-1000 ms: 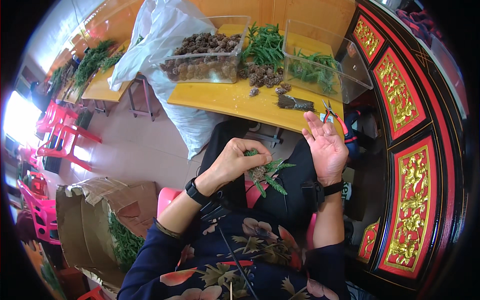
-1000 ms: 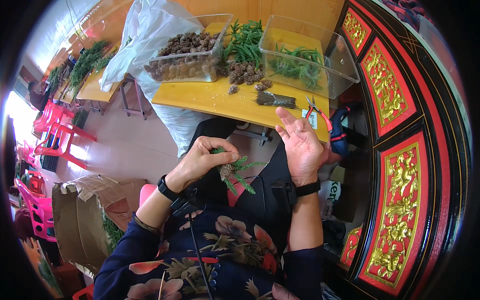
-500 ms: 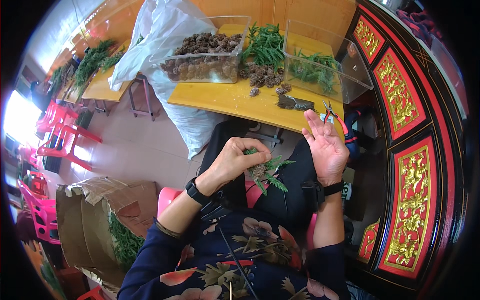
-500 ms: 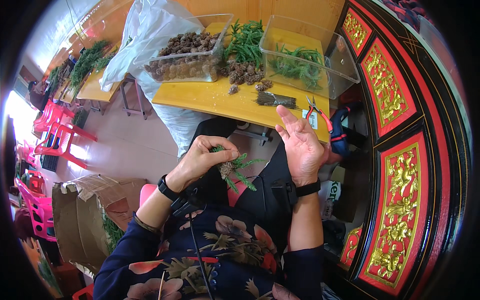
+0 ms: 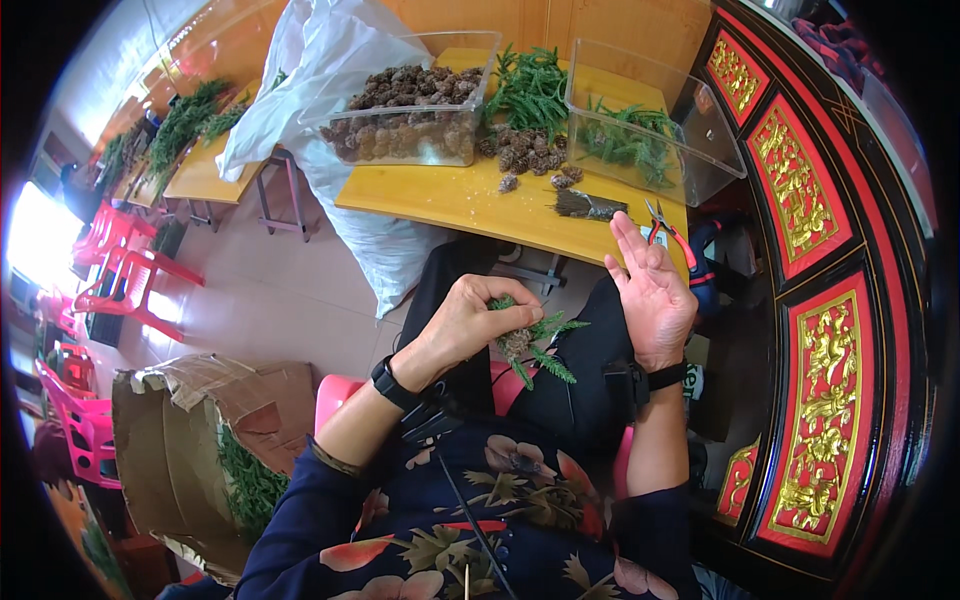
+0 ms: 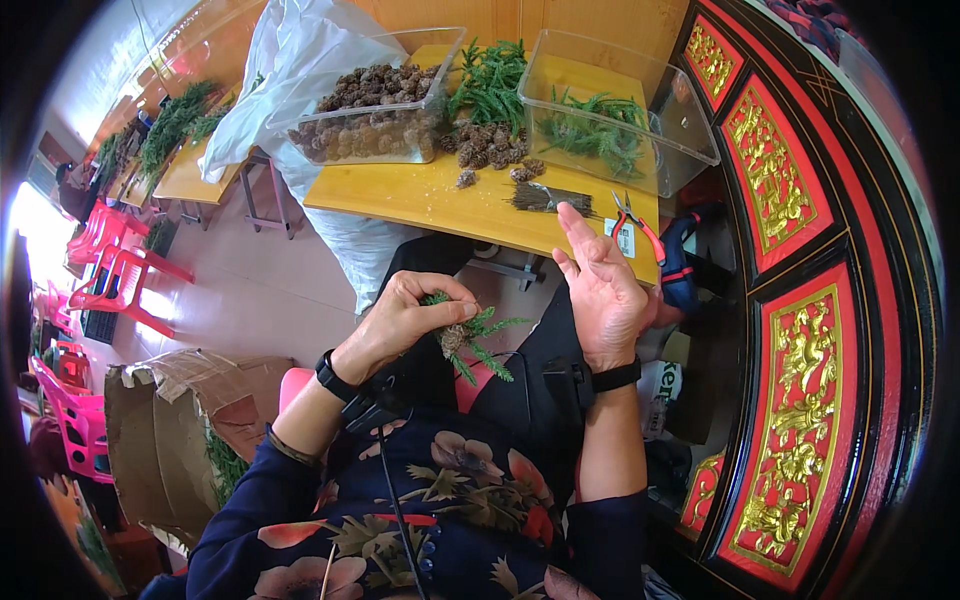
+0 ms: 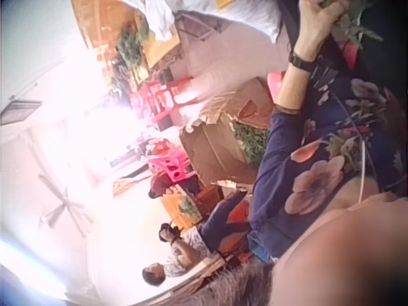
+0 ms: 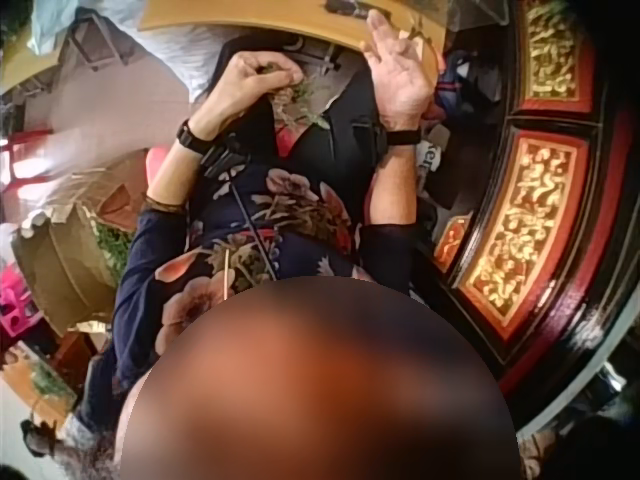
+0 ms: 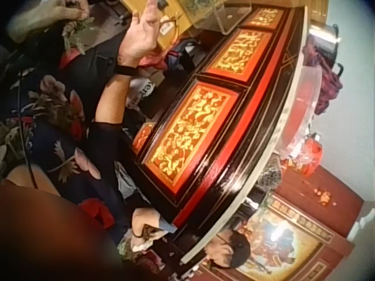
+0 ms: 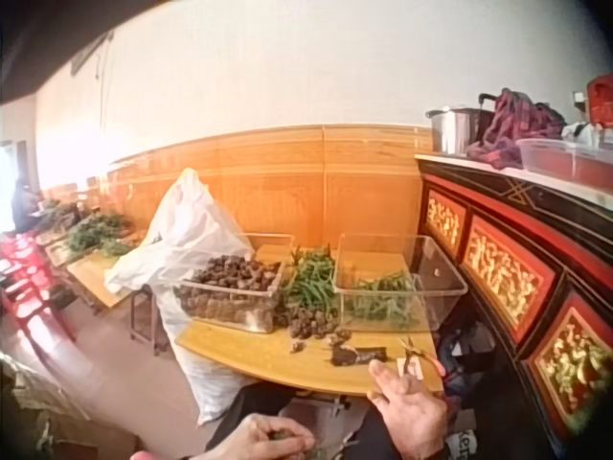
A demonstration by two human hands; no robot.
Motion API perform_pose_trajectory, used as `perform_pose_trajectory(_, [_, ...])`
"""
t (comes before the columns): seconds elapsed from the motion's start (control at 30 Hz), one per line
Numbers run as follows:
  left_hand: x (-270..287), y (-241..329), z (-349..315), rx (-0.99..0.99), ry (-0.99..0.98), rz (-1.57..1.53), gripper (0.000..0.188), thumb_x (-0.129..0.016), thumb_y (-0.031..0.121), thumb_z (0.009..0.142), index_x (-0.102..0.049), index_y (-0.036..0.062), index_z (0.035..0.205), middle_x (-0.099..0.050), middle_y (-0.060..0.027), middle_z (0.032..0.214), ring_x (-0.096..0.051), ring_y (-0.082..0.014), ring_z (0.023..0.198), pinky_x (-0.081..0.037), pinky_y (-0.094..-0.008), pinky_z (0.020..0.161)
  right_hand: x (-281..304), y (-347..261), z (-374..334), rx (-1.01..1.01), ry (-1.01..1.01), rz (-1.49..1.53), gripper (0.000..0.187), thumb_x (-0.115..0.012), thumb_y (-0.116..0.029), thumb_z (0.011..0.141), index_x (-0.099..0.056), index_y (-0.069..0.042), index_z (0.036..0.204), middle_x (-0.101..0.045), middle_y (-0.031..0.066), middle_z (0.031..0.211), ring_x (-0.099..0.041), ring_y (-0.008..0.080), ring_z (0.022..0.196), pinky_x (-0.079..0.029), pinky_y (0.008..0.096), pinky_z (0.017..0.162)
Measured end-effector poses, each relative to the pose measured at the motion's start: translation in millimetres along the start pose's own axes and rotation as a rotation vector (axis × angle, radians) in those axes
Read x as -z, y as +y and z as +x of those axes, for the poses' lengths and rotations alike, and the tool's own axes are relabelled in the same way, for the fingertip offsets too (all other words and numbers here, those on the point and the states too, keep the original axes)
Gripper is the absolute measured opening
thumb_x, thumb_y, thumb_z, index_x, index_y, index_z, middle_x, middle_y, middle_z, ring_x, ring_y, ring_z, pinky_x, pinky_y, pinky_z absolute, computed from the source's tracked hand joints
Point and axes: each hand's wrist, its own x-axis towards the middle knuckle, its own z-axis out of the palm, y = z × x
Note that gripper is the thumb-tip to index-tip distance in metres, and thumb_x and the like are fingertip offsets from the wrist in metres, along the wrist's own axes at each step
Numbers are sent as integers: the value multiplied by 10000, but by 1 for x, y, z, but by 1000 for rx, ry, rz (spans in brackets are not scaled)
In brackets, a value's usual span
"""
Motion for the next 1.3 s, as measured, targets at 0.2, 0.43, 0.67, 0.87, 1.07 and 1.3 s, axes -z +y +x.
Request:
perform_pose_trajectory(0.2, [-2, -3, 2, 9, 23, -27, 125, -671, 66, 839, -693, -37, 907, -677, -43, 836, -594, -71, 808, -461, -213, 756, 1, -2, 1, -23, 52, 58, 67, -522, -192, 794, -523, -138, 835, -401, 184, 1448, -241, 295, 1407, -174, 428, 1086])
perform_pose_trajectory(0.43, [-2, -2, -2, 23, 48, -30, 135, -685, 78, 837, -698, -33, 914, -679, -33, 820, -588, -55, 780, -461, -207, 728, -14, -3, -3, 6, 10, -61, 77, -519, -169, 819, -550, -115, 865, -482, 192, 1366, -357, 282, 1336, -263, 403, 1043])
perform_pose_trajectory(0.67, [8, 3, -13, -27, 76, 102, 133, -694, 97, 833, -708, -22, 891, -674, -14, 780, -569, -35, 736, -450, -197, 679, -42, 8, -11, -90, -119, -408, 115, -516, -119, 857, -576, -36, 910, -615, 153, 1136, -550, 200, 1073, -401, 292, 906])
perform_pose_trajectory(0.87, [12, 4, -21, -112, 90, 115, 128, -688, 107, 836, -704, -16, 867, -655, 4, 743, -540, -20, 700, -438, -191, 646, -69, 13, -19, -208, -251, -522, 141, -537, -84, 885, -594, 8, 975, -637, 96, 1031, -570, 110, 930, -430, 235, 844])
perform_pose_trajectory(1.07, [15, 8, -26, -133, 86, 134, 127, -673, 113, 848, -695, -12, 860, -633, 18, 724, -518, -16, 683, -428, -195, 627, -79, 17, -25, -252, -280, -525, 141, -621, -53, 879, -610, 15, 1002, -639, 41, 945, -585, 68, 853, -460, 209, 790])
perform_pose_trajectory(1.3, [19, 9, -32, -150, 62, 66, 126, -659, 112, 862, -691, -9, 874, -630, 20, 732, -518, -14, 707, -431, -195, 638, -82, 14, -27, -178, -302, -665, 162, -653, -33, 853, -633, 14, 1007, -646, 26, 873, -596, 64, 809, -473, 213, 750])
